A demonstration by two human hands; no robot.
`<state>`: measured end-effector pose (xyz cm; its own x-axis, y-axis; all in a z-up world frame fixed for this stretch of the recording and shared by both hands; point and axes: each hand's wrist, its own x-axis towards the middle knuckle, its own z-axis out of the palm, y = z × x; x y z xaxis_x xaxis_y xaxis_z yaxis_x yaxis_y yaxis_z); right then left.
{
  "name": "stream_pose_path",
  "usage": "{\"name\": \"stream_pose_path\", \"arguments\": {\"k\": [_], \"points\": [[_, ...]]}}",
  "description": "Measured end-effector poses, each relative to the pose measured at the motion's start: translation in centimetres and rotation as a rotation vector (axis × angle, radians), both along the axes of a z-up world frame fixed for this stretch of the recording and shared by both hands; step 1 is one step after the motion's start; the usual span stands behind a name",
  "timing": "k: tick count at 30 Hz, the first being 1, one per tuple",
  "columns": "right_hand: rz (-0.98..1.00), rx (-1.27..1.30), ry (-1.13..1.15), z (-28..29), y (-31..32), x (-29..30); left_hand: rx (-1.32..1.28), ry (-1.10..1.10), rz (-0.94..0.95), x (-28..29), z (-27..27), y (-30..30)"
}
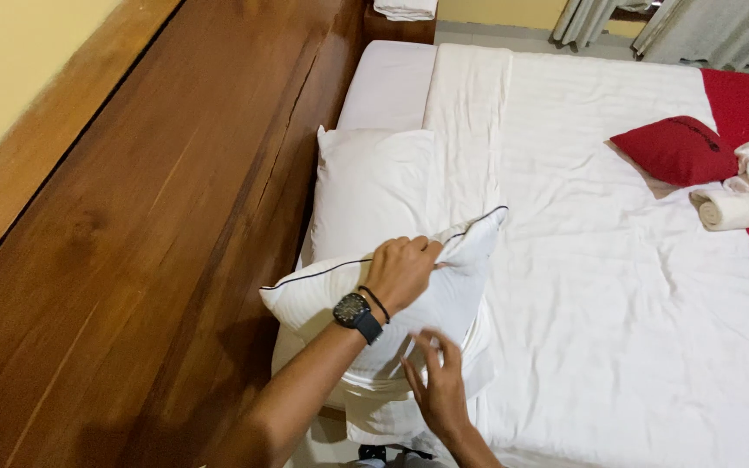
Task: The person puts a white pillow into a white pillowcase with a blue piping trim. They insert the pillow into the case, pull the fabric over the corners, and smooth the surface to ensure a neat fit.
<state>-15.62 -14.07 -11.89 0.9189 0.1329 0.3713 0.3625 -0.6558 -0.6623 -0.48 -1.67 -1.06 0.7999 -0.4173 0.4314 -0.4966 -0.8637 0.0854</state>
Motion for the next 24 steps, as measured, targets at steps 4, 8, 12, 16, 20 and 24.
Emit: {"name": "stream_pose_path", "arguments": {"k": [4, 8, 12, 16, 20, 24], "points": [[-0.087, -0.106, -0.242, 5.1, 1.3, 3.4, -0.042, 0.113, -0.014, -0.9, 0.4, -1.9], [-0.074, -0.175, -0.259, 5.1, 1.1, 3.8, -0.016, 0.204, -0.028, -1.0, 0.6, -2.7], [-0.087, -0.259, -0.381, 3.8, 0.7, 4.5, -0.043, 0.266, -0.038, -1.6, -0.2, -3.2], [-0.067, -0.251, -0.445, 2.7, 0.1, 5.1, -0.069, 0.382, -0.022, -2.0, -0.7, -3.1], [-0.063, -0.246, -0.507, 2.9, -0.6, 5.8, -0.087, 0.324, -0.029, -2.6, -0.2, -1.9], [0.029, -0.061, -0.533, 7.0, -1.9, 7.4, -0.175, 0.245, -0.155, -3.5, 0.6, 1.6]]}}
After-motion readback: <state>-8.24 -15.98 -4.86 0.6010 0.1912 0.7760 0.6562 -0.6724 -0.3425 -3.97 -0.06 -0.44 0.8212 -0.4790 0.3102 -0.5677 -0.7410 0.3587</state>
